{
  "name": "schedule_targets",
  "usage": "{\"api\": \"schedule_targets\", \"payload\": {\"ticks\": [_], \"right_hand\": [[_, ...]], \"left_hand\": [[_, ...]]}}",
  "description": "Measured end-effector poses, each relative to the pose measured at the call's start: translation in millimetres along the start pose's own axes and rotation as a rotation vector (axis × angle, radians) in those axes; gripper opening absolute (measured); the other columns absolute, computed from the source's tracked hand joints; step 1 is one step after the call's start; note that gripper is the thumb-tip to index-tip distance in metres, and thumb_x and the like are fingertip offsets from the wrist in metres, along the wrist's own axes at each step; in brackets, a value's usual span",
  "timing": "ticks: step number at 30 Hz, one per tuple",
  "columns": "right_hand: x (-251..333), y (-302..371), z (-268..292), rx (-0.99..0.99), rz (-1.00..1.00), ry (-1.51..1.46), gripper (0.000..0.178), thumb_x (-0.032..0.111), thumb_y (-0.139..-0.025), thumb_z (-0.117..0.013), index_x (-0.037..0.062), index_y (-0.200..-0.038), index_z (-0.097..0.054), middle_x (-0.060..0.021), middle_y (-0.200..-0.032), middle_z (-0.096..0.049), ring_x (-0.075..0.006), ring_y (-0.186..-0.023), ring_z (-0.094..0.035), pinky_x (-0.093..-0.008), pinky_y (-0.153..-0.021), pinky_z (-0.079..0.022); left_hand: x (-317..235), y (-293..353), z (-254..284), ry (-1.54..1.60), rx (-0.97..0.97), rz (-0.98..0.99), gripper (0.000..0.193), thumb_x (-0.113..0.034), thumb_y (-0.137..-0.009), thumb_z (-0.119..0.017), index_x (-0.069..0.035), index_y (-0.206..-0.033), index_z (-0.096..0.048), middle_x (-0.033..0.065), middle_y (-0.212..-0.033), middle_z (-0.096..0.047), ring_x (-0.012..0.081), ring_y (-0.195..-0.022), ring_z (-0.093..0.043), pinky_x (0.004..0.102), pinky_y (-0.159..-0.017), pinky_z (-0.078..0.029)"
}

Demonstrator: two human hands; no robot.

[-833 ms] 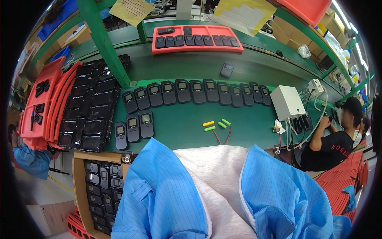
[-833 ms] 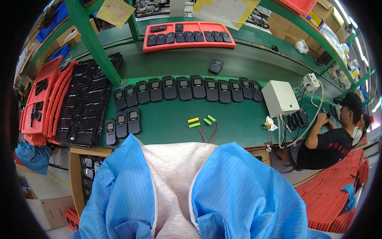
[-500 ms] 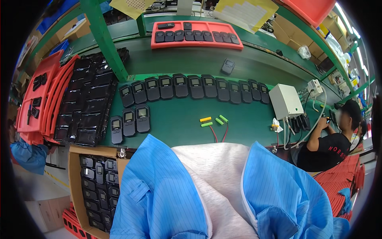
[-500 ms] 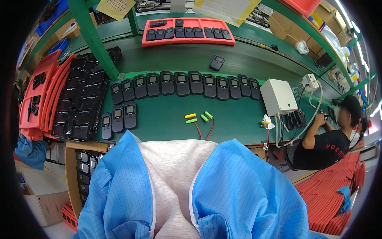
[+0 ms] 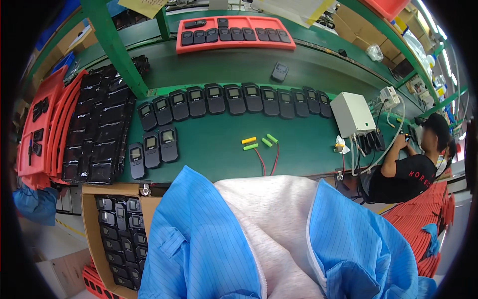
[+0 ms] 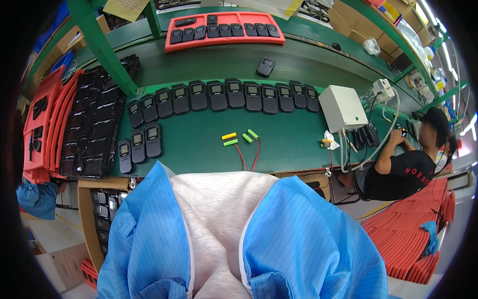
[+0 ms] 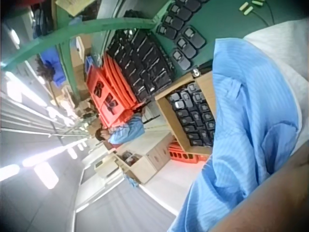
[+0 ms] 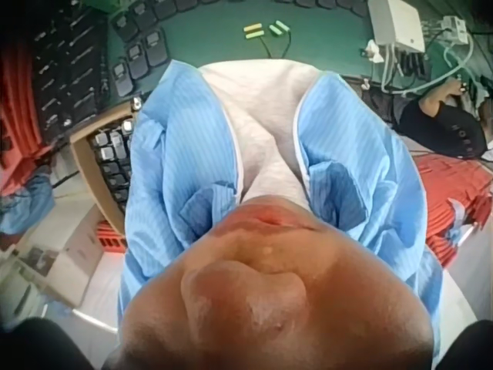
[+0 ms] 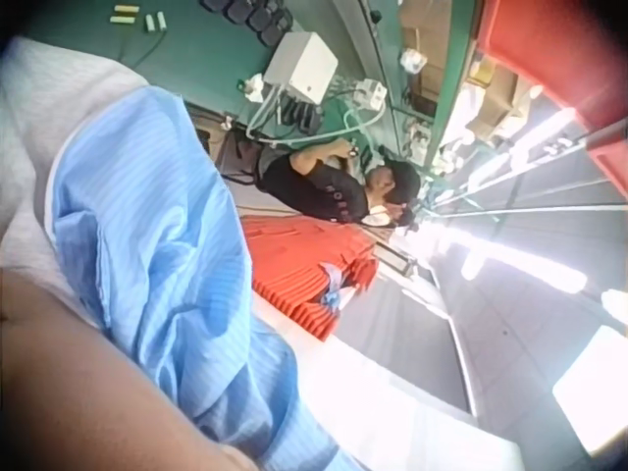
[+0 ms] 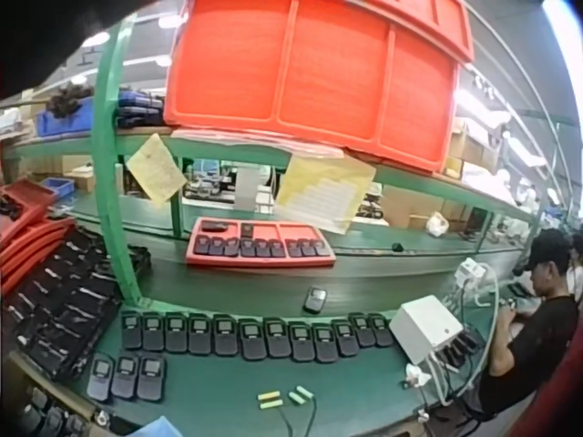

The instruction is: Assembling handheld electronic devices by inserting components and batteries on a production line.

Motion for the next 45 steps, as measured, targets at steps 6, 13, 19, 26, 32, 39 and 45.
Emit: {"api": "schedule_targets", "payload": {"ticks": [6, 13, 19, 26, 32, 39, 45], "right_hand": [[-3.1, 1.9, -15.5, 0.031, -0.039, -0.056, 0.016, 0.012, -0.084, -0.055, 0.0034, -0.096, -0.061, -0.0102, -0.087, -0.060, -0.0204, -0.073, -0.058, -0.0302, -0.061, -0.047], [-5.5, 13.7, -29.6, 0.077, -0.110, -0.100, 0.016, 0.011, -0.083, -0.056, 0.0034, -0.097, -0.061, -0.0108, -0.088, -0.061, -0.0209, -0.074, -0.059, -0.0307, -0.062, -0.048], [-3.4, 33.4, -42.5, 0.107, -0.202, -0.143, 0.016, 0.010, -0.083, -0.057, 0.0033, -0.097, -0.062, -0.0112, -0.089, -0.062, -0.0213, -0.074, -0.060, -0.0311, -0.063, -0.048], [-5.7, 51.2, -60.5, 0.134, -0.255, -0.225, 0.016, 0.009, -0.082, -0.058, 0.0033, -0.097, -0.062, -0.0118, -0.090, -0.062, -0.0219, -0.075, -0.060, -0.0316, -0.064, -0.049], [-1.9, 71.6, -69.6, 0.169, -0.308, -0.266, 0.017, 0.008, -0.082, -0.059, 0.0032, -0.097, -0.063, -0.0122, -0.090, -0.063, -0.0223, -0.076, -0.061, -0.0320, -0.065, -0.049], [-11.6, 61.5, -74.4, 0.122, -0.332, -0.231, 0.017, 0.006, -0.081, -0.060, 0.0032, -0.097, -0.063, -0.0128, -0.091, -0.064, -0.0228, -0.077, -0.062, -0.0325, -0.066, -0.050], [80.0, 183.3, -212.5, 0.585, -0.603, -0.402, 0.031, 0.033, -0.081, -0.064, 0.0083, -0.100, -0.064, -0.0100, -0.084, -0.065, -0.0266, -0.079, -0.063, -0.0380, -0.067, -0.051]], "left_hand": [[-11.7, -6.1, 2.6, 0.017, 0.045, 0.009, 0.021, -0.014, -0.087, -0.057, 0.001, -0.101, -0.059, 0.0165, -0.102, -0.060, 0.0293, -0.095, -0.057, 0.0380, -0.087, -0.044], [-24.6, -20.4, -4.7, 0.057, 0.113, -0.005, 0.020, -0.014, -0.087, -0.057, 0.001, -0.101, -0.059, 0.0163, -0.102, -0.060, 0.0292, -0.095, -0.057, 0.0379, -0.086, -0.044], [-35.2, -36.8, -10.3, 0.082, 0.194, -0.036, 0.020, -0.013, -0.087, -0.057, 0.001, -0.100, -0.060, 0.0162, -0.102, -0.061, 0.0291, -0.095, -0.058, 0.0377, -0.086, -0.044], [-50.2, -42.8, -10.1, 0.085, 0.258, -0.024, 0.019, -0.013, -0.087, -0.057, 0.001, -0.100, -0.060, 0.0160, -0.101, -0.061, 0.0290, -0.094, -0.058, 0.0375, -0.086, -0.045], [-59.1, -49.7, -20.2, 0.118, 0.313, -0.029, 0.019, -0.013, -0.087, -0.057, 0.001, -0.099, -0.060, 0.0158, -0.101, -0.061, 0.0289, -0.094, -0.058, 0.0373, -0.085, -0.045], [-69.0, -92.4, -17.7, 0.151, 0.279, -0.111, 0.018, -0.012, -0.087, -0.057, 0.001, -0.099, -0.061, 0.0157, -0.101, -0.061, 0.0288, -0.094, -0.058, 0.0371, -0.085, -0.045], [1.6, 34.2, -190.1, -0.320, 0.570, -0.113, 0.056, -0.041, -0.086, -0.056, -0.002, -0.125, -0.050, 0.0126, -0.121, -0.051, 0.0303, -0.108, -0.049, 0.0409, -0.082, -0.044]]}}
Point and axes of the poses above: each hand's wrist, its own y-axis away from the middle knuckle, its own z-axis out of the back of the hand, x = y × z, the point moved 3 cm from there along -y, towards the middle knuckle
